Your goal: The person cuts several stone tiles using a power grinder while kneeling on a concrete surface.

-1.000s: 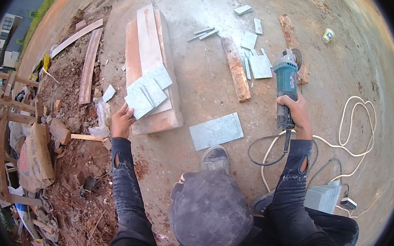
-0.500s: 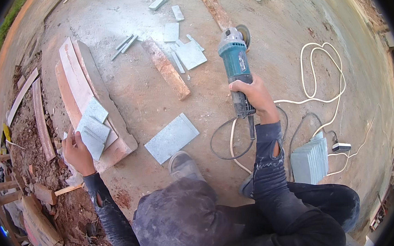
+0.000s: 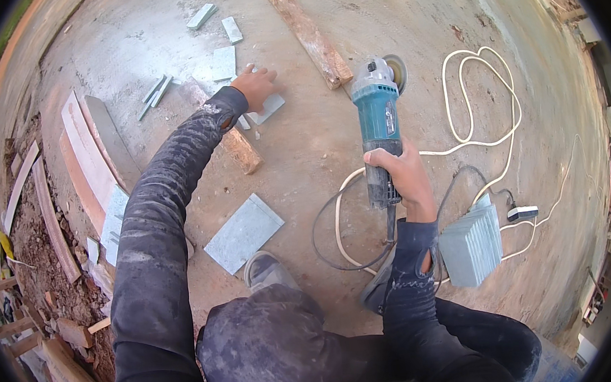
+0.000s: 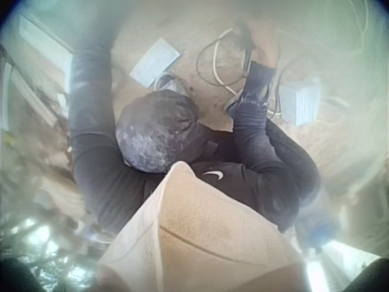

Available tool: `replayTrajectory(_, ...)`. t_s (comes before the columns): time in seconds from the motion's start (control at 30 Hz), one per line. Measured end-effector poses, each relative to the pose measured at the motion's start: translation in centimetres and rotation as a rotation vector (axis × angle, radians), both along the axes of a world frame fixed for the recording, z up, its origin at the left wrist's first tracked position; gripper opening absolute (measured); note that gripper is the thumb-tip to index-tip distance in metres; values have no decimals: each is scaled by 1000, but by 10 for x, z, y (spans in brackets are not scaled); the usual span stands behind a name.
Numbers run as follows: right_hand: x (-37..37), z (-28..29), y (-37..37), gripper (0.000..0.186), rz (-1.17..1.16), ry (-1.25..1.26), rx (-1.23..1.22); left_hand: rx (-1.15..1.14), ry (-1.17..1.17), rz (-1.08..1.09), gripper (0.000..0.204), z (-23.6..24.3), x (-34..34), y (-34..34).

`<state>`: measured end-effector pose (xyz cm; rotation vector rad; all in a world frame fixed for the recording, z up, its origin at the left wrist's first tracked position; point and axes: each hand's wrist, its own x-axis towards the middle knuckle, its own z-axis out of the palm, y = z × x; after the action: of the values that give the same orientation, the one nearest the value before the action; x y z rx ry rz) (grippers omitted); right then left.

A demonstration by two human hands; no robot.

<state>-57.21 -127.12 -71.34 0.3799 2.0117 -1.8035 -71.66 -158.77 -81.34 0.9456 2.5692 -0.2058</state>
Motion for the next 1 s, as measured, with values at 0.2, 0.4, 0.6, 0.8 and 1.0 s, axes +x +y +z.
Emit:
replayTrajectory(0.2, 3, -4, 11, 28, -40, -32, 22, -33, 57, -40, 49, 16, 1, -3)
replayTrajectory(0.4, -5, -5, 2, 27, 13, -14, 10, 436, 109, 485, 24, 54, 23, -44)
replayTrajectory(0.6, -14, -14, -31, 32, 140, 76, 31, 1260, -101, 1341, 29, 20, 116, -93)
replayTrajectory(0.8, -15, -36, -90, 48, 298, 134, 157, 1345, -56, 1762, 28, -43, 159, -83)
replayTrajectory(1.0, -13, -44, -154, 61, 471, 189, 289, 1347, -143, 1722, 40, -39, 161, -83)
